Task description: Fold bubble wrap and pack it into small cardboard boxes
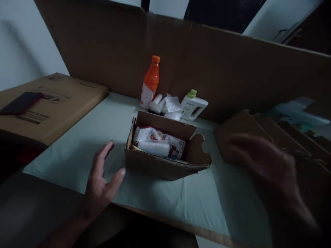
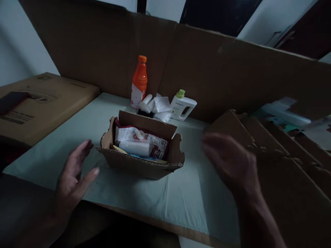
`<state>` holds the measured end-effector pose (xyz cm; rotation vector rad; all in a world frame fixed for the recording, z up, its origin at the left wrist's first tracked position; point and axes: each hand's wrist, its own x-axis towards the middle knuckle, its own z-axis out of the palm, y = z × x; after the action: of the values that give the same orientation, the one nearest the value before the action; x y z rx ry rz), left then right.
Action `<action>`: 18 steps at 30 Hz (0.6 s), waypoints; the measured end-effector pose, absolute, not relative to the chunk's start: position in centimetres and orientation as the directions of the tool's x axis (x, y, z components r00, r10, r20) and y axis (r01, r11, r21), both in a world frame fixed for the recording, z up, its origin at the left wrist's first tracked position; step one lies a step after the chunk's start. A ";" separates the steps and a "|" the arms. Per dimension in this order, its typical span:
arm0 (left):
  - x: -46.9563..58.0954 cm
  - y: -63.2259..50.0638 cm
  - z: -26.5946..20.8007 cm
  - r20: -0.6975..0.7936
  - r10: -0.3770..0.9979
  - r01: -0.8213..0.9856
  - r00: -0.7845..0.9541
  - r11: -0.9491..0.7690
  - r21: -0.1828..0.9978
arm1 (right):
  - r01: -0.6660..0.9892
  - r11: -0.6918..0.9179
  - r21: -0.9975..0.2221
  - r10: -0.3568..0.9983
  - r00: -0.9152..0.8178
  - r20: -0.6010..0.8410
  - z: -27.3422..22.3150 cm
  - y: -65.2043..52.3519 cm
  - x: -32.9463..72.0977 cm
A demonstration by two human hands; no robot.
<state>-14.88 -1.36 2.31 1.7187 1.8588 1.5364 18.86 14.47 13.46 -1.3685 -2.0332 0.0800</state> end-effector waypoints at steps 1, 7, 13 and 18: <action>-14.6 -1.1 1.8 0.429 0.833 0.570 -0.350 -0.174 0.803 | 0.748 0.446 -0.491 0.870 -0.233 0.434 11.5 13.8 20.3; -12.5 1.9 -0.9 0.275 0.888 0.315 -0.369 -0.158 0.936 | 0.568 0.452 -0.688 0.882 -0.400 0.249 2.0 10.8 16.3; -11.0 5.5 -0.3 0.240 0.887 0.156 -0.394 -0.192 0.969 | 0.505 0.460 -0.730 0.858 -0.464 0.219 3.7 14.7 14.8; -7.0 7.8 1.3 0.370 0.897 0.199 -0.243 -0.328 0.924 | 0.580 0.378 -0.722 0.923 -0.297 0.245 4.5 17.8 20.3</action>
<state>-6.99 7.84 1.34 1.4529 1.3448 1.6204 20.26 17.85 4.46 -1.2895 -1.9933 0.6813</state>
